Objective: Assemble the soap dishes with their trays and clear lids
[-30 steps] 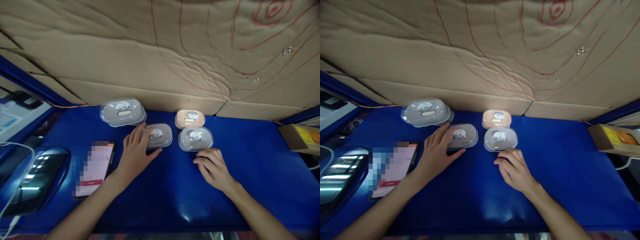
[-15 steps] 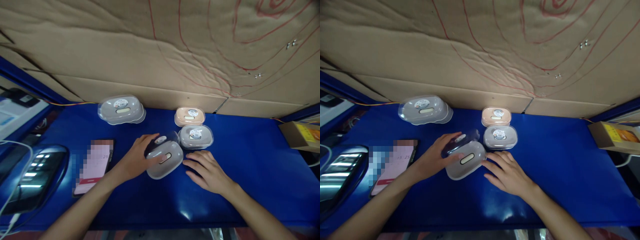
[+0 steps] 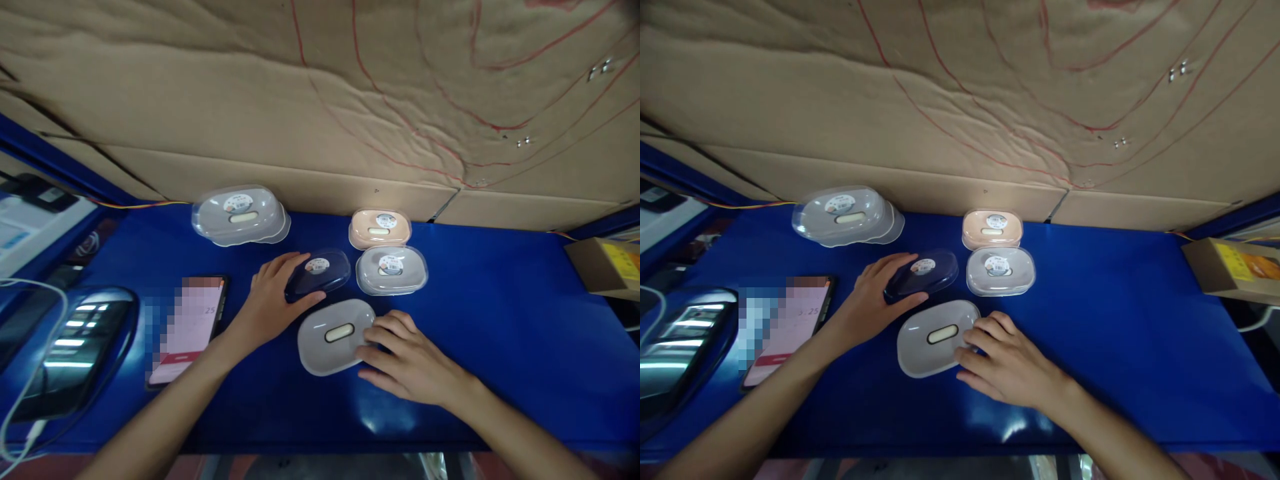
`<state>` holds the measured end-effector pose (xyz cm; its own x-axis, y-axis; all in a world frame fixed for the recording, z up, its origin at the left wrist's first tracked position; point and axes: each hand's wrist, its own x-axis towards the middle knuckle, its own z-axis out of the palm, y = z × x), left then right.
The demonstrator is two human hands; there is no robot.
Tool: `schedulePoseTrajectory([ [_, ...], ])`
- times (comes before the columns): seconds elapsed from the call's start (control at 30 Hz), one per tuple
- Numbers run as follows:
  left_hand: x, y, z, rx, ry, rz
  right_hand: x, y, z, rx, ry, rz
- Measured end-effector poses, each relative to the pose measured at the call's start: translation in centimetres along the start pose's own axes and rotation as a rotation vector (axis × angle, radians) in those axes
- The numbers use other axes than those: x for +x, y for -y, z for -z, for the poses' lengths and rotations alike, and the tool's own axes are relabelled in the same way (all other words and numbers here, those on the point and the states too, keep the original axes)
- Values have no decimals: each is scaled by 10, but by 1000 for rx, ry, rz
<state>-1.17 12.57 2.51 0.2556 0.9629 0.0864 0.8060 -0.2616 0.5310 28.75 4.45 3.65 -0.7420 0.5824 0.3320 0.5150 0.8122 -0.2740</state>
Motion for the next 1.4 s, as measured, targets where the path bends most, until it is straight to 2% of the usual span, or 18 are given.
schedulePoseTrajectory([
  [0.13,3,2,-4,81,-22,0,-3,3,-3,34,-5,22],
  [0.23,1,-4,-6,195,-37,-15,-4,3,-5,29,6,10],
  [0.3,-4,-12,-2,221,-95,-71,-5,2,-5,19,18,3],
  [0.37,-12,-22,4,159,-102,-206,-4,1,-5,9,34,-12],
  [0.43,-23,-33,8,39,86,-402,-3,0,-4,8,50,-45],
  [0.5,-34,-42,8,-6,317,-466,-2,-1,-4,32,63,-91],
  [0.53,-38,-47,5,0,410,-467,-2,-2,-5,52,71,-114],
  [0.6,-43,-53,0,23,475,-426,-2,-3,-5,99,91,-147],
  [0.73,-42,-54,2,-139,488,-354,-5,-5,-7,253,58,-229],
  [0.87,-37,-48,17,-410,513,-295,-8,-9,-5,570,-67,-421],
  [0.93,-36,-46,20,-452,505,-281,-10,-10,-4,684,-61,-472],
  [1.03,-35,-46,18,-438,492,-277,-11,-9,-3,809,5,-471],
  [1.13,-34,-47,15,-488,512,-277,-12,-6,-4,916,-19,-487],
  [1.27,-35,-46,11,-593,538,-243,-10,-5,-3,925,-55,-517],
  [1.4,-34,-44,10,-754,621,-183,-9,-8,1,943,-61,-530],
])
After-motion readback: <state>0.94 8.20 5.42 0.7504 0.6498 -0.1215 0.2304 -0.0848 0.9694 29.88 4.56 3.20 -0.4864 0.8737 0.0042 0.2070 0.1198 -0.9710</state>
